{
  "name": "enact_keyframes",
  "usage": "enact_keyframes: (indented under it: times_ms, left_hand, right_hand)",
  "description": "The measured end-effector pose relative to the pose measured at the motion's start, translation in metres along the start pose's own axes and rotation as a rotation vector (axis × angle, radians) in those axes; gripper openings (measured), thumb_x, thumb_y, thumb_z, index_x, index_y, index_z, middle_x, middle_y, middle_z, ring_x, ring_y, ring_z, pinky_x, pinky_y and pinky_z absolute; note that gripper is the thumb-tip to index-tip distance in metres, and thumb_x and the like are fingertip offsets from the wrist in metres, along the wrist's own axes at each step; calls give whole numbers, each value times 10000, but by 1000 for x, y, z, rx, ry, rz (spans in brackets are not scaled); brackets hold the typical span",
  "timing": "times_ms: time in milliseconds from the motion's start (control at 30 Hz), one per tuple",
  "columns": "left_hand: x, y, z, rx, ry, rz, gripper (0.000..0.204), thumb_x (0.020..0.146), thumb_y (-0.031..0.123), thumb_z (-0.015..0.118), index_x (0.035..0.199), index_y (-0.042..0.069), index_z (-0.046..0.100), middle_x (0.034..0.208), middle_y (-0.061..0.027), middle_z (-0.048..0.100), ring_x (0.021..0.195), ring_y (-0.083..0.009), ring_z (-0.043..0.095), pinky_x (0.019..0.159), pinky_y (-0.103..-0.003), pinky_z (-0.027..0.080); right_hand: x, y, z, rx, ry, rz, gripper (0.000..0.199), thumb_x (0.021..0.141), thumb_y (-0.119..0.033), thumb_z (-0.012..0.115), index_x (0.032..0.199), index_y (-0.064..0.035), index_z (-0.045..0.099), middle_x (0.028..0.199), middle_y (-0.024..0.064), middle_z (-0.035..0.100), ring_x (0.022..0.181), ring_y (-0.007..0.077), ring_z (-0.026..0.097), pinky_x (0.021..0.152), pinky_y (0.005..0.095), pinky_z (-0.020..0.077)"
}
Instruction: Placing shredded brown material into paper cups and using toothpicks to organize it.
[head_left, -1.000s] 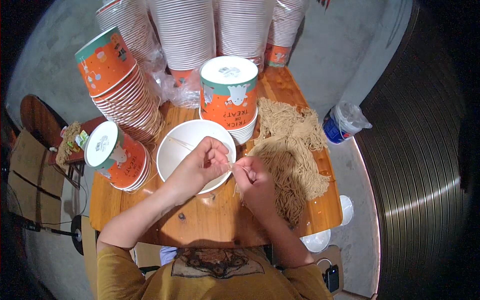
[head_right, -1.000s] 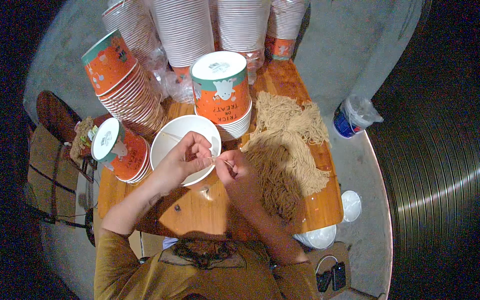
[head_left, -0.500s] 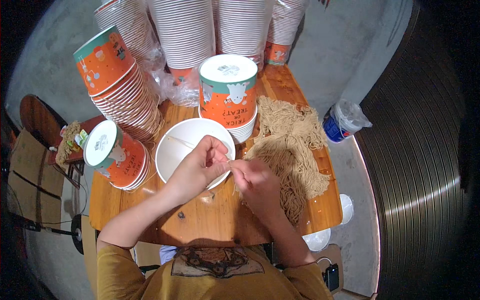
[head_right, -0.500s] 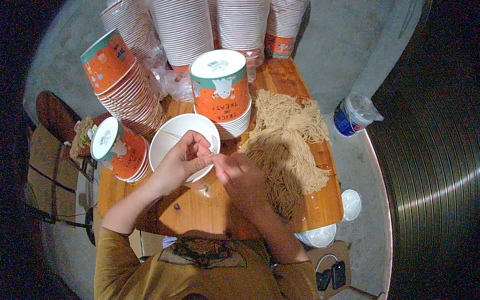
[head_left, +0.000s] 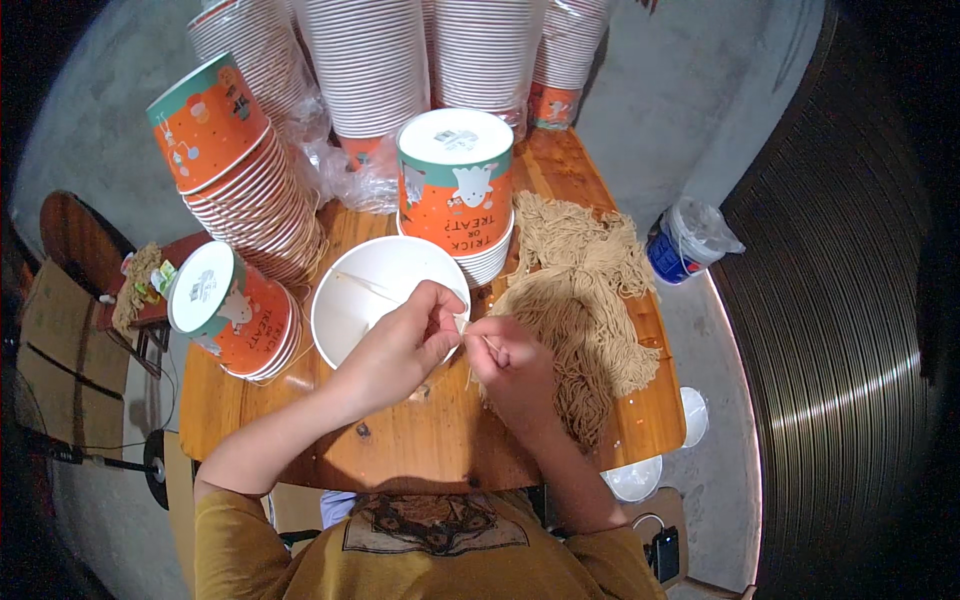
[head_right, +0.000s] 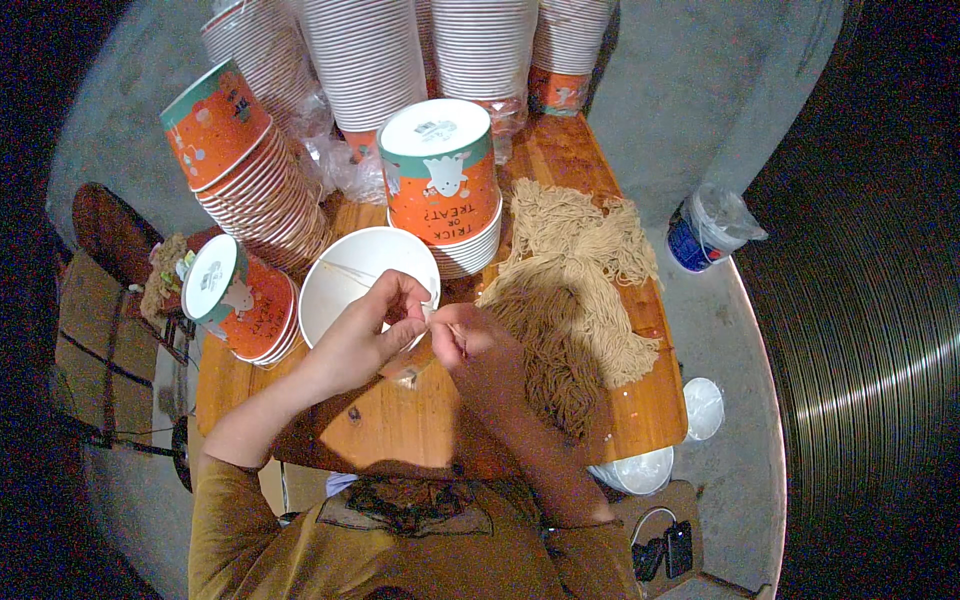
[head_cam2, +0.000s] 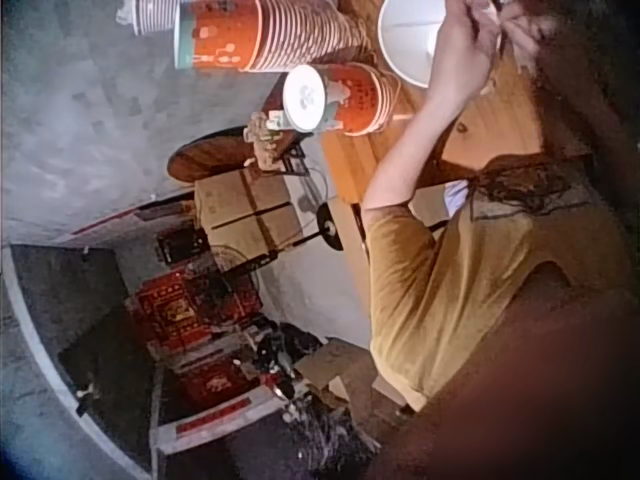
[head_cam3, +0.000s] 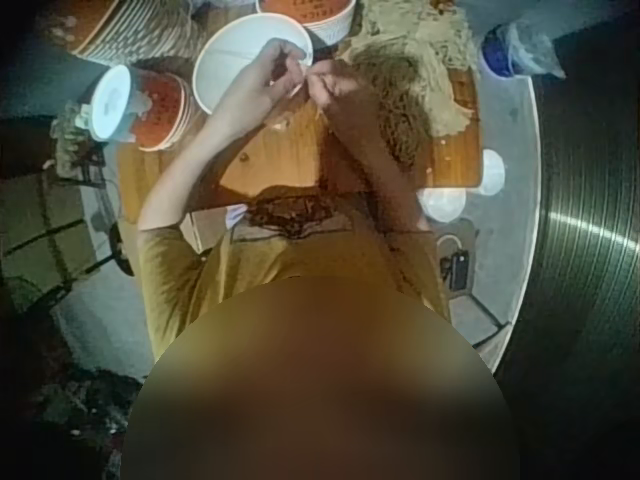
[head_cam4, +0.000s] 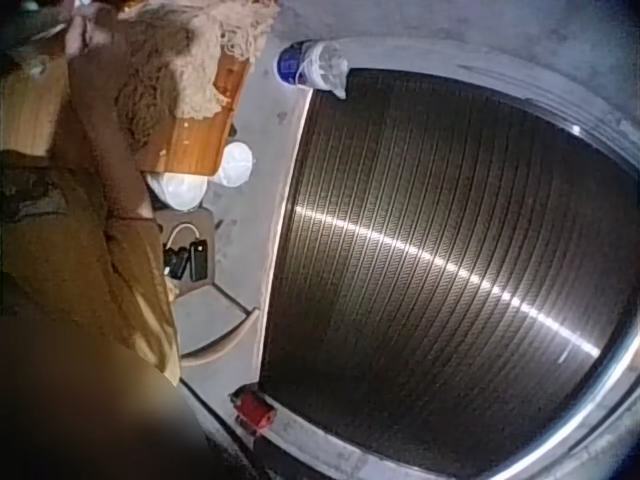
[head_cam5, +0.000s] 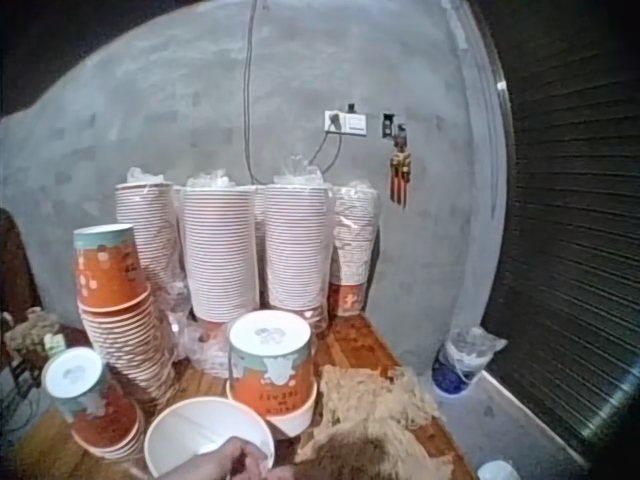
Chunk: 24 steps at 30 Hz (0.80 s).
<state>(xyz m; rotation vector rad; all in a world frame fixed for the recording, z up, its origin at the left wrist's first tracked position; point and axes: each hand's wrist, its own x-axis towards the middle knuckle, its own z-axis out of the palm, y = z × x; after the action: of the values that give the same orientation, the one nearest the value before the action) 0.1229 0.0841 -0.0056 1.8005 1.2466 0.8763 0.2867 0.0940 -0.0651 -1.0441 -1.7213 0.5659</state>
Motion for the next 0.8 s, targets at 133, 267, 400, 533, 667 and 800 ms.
enact_keyframes:
  times_ms: [133,267,400,533,667,800]
  left_hand:
    - [0,-5,0,184,33,78,133,895,29,535,1017,8,485,885,-153,531,843,-286,557,765,-366,453]
    - [-3,0,-1,427,84,210,67,871,18,535,936,11,517,915,-194,496,895,-363,524,799,-419,428]
    - [-3,-1,-1,365,78,192,69,882,27,519,951,20,517,915,-176,487,875,-346,530,787,-407,435]
    - [-1,-6,-5,216,-5,100,68,883,50,509,944,23,520,919,-154,489,843,-308,542,772,-378,448]
    - [-2,-4,-7,165,-87,52,97,868,80,525,939,14,517,926,-135,495,813,-268,556,750,-359,463]
    - [-3,0,-8,169,-92,36,113,866,92,529,939,7,516,922,-131,499,808,-255,561,740,-357,467]
  right_hand:
    - [-2,-1,4,211,36,152,34,808,-14,661,827,-28,637,607,-50,493,504,21,385,476,208,348]
    - [-4,4,4,198,57,129,44,814,-3,656,806,-31,623,599,-86,441,524,-7,370,477,186,328]
    - [-4,1,1,190,28,146,56,821,-1,642,826,-44,606,598,-89,426,529,-11,371,481,180,327]
    - [-4,-2,1,258,14,219,55,829,-5,632,841,-50,603,599,-87,417,534,-12,370,487,177,327]
    - [-5,4,2,332,-8,267,45,841,-44,615,881,-58,601,636,-38,489,560,32,447,525,210,386]
    - [-2,4,-3,195,-31,41,139,827,-72,616,966,-69,609,671,20,551,593,109,529,565,270,450]
